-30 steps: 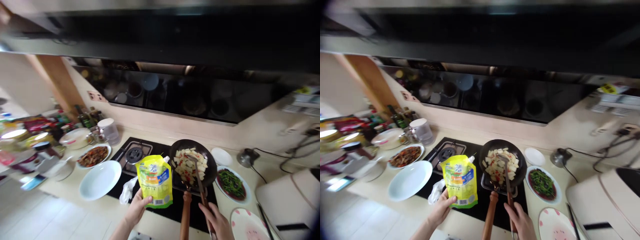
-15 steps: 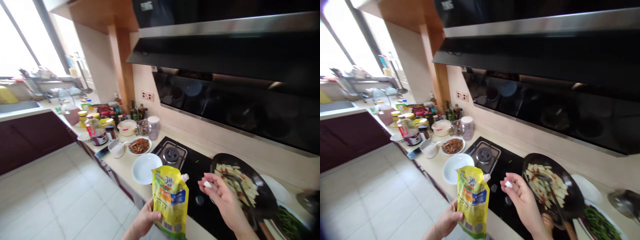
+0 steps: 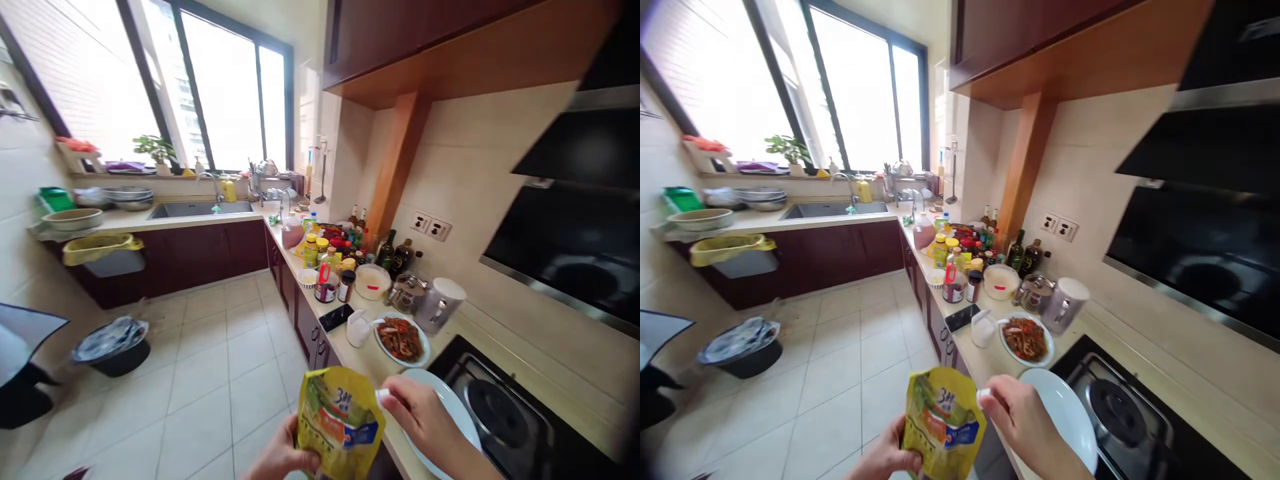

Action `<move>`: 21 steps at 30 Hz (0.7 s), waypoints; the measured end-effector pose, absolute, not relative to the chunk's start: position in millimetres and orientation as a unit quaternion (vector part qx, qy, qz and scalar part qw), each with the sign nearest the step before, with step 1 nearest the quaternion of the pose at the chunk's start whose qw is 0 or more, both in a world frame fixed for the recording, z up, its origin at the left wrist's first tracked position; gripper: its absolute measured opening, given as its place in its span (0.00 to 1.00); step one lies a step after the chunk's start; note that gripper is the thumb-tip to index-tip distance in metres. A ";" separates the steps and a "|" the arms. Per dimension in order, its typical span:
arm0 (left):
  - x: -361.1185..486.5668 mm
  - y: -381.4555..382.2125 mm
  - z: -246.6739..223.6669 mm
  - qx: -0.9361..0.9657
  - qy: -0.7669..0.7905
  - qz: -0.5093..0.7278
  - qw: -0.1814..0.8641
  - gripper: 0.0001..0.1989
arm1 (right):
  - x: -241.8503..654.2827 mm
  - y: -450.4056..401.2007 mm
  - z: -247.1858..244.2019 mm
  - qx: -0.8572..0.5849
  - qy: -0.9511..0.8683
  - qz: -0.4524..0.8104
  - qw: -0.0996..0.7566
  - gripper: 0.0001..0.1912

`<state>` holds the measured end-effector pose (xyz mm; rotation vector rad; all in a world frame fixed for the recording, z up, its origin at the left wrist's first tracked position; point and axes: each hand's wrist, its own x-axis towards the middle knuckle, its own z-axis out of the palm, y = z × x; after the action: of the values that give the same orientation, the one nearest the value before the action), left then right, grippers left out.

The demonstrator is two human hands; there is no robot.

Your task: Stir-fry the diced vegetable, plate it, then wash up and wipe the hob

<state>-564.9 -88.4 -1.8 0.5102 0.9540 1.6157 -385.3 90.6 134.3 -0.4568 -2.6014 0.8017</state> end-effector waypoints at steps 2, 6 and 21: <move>-590.4 -92.0 -7.3 0.209 0.417 0.708 0.530 0.30 | -421.8 98.4 133.8 -0.184 -0.929 0.282 0.156 0.29; -643.1 -90.8 -12.2 0.190 0.435 0.735 0.484 0.28 | -492.2 120.0 140.2 -0.117 -0.922 0.354 0.106 0.20; -930.7 66.2 87.3 0.341 0.641 0.673 0.144 0.22 | -755.7 261.3 227.1 -0.080 -0.857 0.480 0.169 0.22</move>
<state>-930.7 66.2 87.3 0.9838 1.8477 1.9394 -755.7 261.3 227.1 -0.2266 -2.4369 1.3633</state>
